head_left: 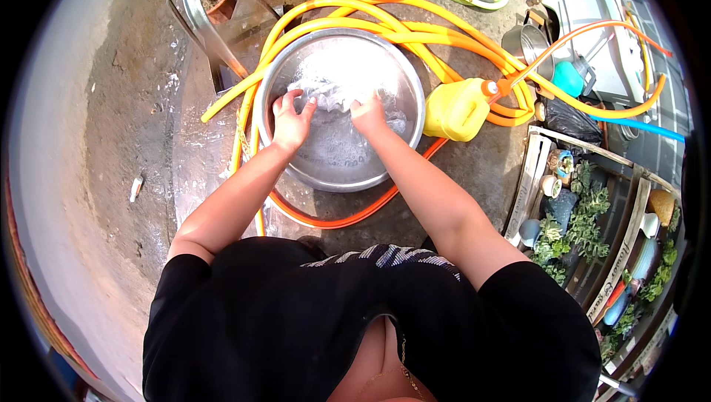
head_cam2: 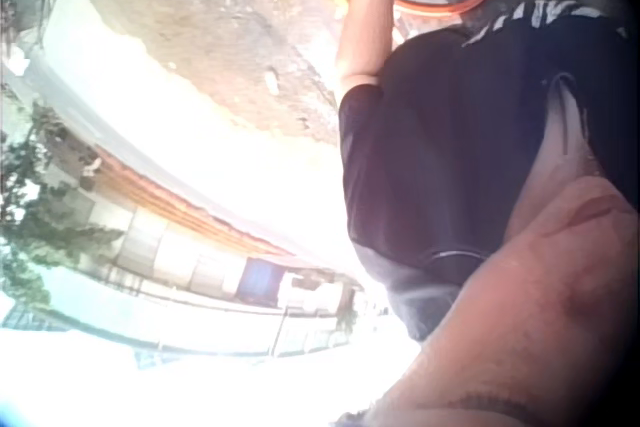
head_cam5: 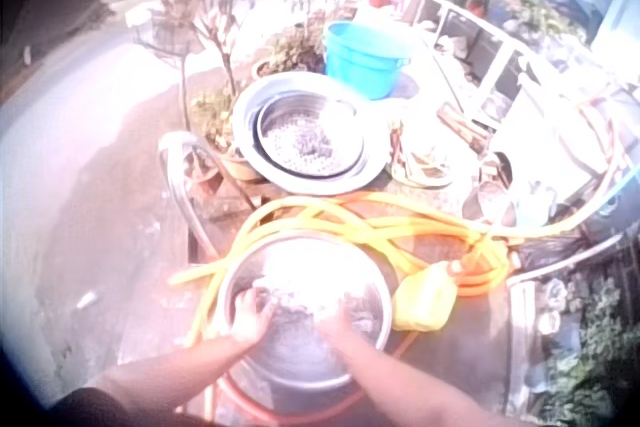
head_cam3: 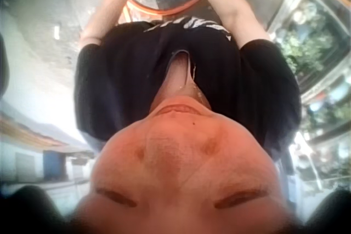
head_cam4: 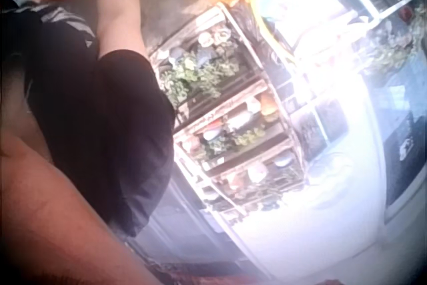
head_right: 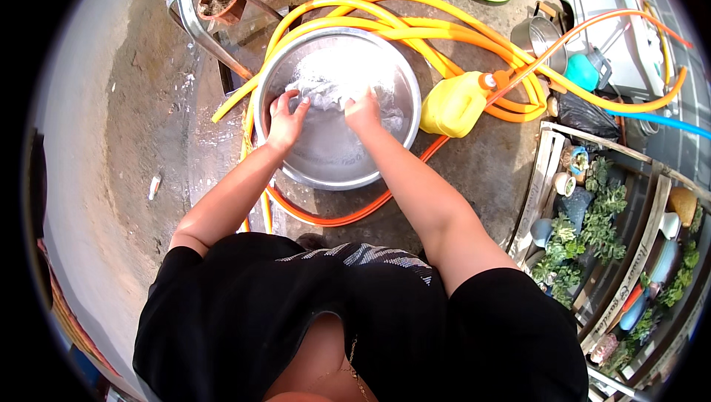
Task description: The person walks from a cluttered indoor room to an outdoor area, picks up a cloth, and washes it in a metal basin using a hose. They repeatedly rinse, scrub, and wring the cloth under running water.
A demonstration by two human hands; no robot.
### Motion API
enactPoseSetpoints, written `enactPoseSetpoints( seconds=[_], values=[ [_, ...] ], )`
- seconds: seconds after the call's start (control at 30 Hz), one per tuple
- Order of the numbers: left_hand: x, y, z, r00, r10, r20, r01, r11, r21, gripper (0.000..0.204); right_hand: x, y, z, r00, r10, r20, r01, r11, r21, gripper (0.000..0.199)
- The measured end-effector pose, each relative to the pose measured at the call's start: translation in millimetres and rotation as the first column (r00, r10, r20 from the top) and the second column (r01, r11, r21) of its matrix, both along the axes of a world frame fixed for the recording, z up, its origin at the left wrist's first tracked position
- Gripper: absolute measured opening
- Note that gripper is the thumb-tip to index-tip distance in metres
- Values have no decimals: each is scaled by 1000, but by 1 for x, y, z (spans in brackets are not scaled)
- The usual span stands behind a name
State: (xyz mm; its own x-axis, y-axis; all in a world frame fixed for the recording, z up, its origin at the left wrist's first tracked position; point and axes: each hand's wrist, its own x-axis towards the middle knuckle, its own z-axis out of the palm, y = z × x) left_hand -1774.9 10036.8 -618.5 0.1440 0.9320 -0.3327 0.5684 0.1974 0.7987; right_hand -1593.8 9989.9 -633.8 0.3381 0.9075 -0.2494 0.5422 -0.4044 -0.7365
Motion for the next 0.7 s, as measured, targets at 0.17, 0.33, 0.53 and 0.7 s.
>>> enactPoseSetpoints(
  seconds=[0.17,0.33,0.53,0.7],
  values=[
    [2,19,65,701,657,279,175,221,-959,56,-102,-35,125,907,387,-167,-304,875,377,50],
    [-21,-14,-41,357,431,829,225,821,-524,30,-96,-16,105,919,365,151,-392,799,456,25],
    [-14,9,7,387,668,635,424,483,-766,41,-73,2,87,984,173,49,-180,962,204,16],
    [1,-2,7,654,493,574,76,712,-698,44,-58,-8,90,961,218,172,-243,960,139,22]
  ],
)
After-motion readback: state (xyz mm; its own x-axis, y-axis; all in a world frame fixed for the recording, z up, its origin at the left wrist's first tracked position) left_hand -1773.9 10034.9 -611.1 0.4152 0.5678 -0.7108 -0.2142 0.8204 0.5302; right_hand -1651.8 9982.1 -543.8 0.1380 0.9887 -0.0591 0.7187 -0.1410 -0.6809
